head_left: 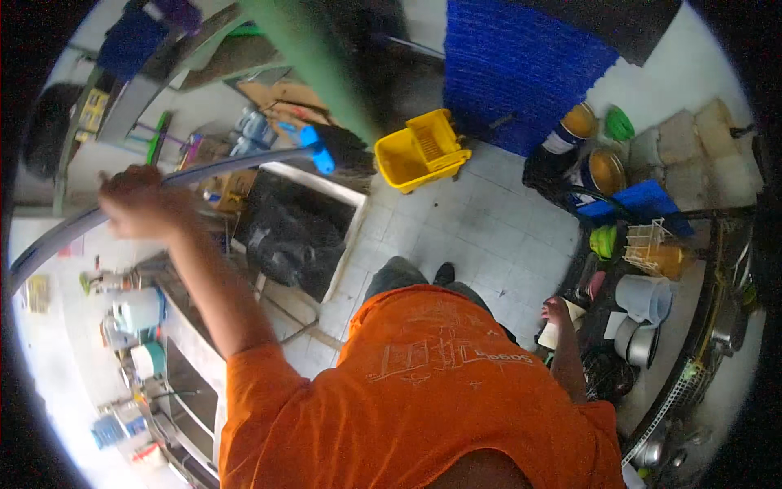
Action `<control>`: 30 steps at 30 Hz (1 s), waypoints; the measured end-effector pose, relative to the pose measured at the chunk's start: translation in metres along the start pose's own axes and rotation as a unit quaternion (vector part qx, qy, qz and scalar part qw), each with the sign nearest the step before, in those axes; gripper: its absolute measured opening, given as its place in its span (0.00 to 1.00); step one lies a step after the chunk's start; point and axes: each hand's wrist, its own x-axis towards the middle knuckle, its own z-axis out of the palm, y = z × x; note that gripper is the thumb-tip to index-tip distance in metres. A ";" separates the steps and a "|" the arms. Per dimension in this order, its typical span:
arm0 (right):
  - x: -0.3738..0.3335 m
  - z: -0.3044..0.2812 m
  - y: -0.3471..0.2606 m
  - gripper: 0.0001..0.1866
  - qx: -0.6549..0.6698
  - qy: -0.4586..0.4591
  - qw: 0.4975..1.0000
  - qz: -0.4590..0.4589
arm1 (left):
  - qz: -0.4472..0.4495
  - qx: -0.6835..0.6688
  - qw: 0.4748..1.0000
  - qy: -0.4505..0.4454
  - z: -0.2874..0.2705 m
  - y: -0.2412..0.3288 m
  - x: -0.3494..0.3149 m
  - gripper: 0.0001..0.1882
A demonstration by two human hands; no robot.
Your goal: The person cleans the tiled floor of a commercial kitchen by hand using a mop, dipping the mop into a sink and a yellow bucket, and moving it across the floor surface in multiple directions.
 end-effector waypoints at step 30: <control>-0.038 0.009 -0.542 0.09 -0.173 0.039 0.870 -0.459 | -0.357 -0.112 0.927 -0.005 0.415 -0.221 -0.225 0.15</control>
